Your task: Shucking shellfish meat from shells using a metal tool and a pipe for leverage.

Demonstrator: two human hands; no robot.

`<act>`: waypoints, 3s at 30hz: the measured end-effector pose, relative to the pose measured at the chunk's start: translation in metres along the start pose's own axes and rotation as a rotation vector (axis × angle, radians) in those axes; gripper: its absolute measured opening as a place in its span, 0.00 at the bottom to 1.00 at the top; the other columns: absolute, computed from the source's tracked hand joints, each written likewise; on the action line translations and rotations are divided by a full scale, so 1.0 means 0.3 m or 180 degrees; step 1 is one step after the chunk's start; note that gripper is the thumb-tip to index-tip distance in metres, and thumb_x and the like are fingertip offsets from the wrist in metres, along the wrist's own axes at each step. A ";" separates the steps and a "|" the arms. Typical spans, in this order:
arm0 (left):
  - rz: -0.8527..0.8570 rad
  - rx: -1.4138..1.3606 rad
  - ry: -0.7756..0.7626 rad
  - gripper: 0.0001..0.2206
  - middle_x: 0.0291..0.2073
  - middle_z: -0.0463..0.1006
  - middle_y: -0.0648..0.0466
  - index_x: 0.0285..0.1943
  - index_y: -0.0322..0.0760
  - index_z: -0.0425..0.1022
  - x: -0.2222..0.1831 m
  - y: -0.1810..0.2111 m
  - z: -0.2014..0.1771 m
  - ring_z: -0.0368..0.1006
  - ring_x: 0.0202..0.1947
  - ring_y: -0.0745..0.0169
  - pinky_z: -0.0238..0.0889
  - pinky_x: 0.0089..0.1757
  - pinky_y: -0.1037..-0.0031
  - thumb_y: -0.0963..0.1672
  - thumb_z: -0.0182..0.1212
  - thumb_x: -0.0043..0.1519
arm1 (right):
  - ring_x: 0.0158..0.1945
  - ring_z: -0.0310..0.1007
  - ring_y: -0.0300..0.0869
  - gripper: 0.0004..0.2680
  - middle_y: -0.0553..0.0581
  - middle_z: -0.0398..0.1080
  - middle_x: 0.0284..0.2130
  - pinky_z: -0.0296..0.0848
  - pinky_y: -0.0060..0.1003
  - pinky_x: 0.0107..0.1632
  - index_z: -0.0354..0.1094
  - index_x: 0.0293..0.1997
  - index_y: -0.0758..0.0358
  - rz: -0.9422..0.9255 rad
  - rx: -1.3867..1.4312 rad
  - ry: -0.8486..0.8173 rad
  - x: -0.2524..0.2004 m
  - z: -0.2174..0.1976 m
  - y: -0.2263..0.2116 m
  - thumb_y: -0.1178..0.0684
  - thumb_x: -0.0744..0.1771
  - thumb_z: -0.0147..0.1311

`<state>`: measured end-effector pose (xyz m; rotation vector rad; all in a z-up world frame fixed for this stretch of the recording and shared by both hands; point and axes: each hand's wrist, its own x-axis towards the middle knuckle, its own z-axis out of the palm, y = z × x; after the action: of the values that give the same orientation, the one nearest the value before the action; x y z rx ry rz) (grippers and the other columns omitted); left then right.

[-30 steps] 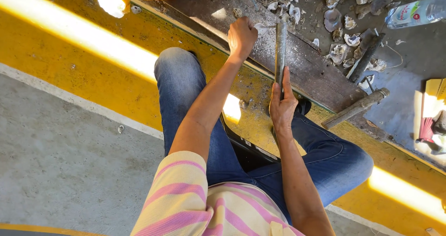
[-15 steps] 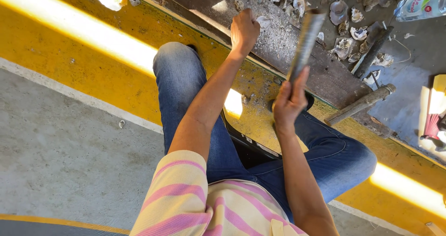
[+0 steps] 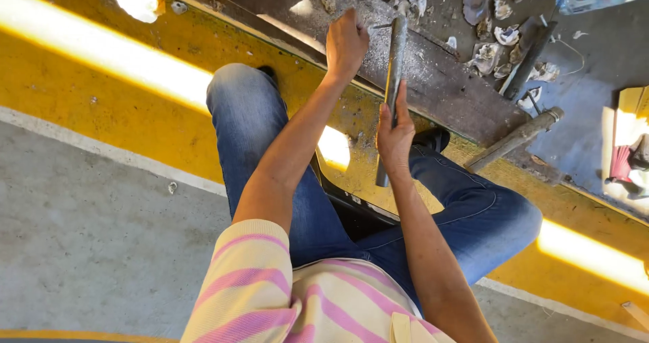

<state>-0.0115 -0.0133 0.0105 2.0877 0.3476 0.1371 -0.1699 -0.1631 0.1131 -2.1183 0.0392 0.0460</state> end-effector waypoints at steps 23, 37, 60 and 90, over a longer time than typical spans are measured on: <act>-0.0228 -0.0058 0.0086 0.07 0.18 0.74 0.51 0.25 0.33 0.71 0.029 -0.014 -0.033 0.68 0.16 0.67 0.64 0.21 0.76 0.32 0.59 0.51 | 0.23 0.73 0.35 0.21 0.59 0.80 0.32 0.75 0.36 0.29 0.49 0.78 0.50 0.0183 -0.0910 -0.0133 0.010 -0.055 -0.075 0.51 0.73 0.49; -0.0612 -0.0199 -0.0049 0.07 0.19 0.78 0.51 0.27 0.36 0.73 0.051 -0.010 -0.015 0.74 0.17 0.63 0.71 0.23 0.72 0.33 0.60 0.50 | 0.19 0.59 0.42 0.22 0.66 0.72 0.26 0.62 0.37 0.24 0.49 0.80 0.59 0.0136 -0.1130 -0.0243 0.002 -0.046 -0.076 0.56 0.73 0.50; 0.0984 0.0410 -0.0047 0.01 0.34 0.81 0.44 0.39 0.29 0.73 0.082 -0.106 0.066 0.78 0.26 0.62 0.72 0.25 0.74 0.36 0.60 0.63 | 0.24 0.71 0.34 0.25 0.57 0.78 0.31 0.74 0.33 0.25 0.45 0.78 0.50 -0.0451 -0.1376 -0.0098 0.019 -0.024 0.024 0.54 0.71 0.53; 0.1114 0.0623 0.0062 0.06 0.32 0.79 0.42 0.37 0.30 0.68 -0.049 0.035 -0.032 0.79 0.32 0.49 0.74 0.32 0.62 0.34 0.61 0.58 | 0.16 0.61 0.33 0.25 0.52 0.64 0.19 0.64 0.33 0.18 0.44 0.77 0.38 0.2281 0.2454 0.0016 0.002 0.005 -0.133 0.51 0.69 0.50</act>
<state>-0.0258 -0.0150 0.0251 2.3283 0.0025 0.3429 -0.1675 -0.1411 0.1463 -1.2478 0.7032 0.3859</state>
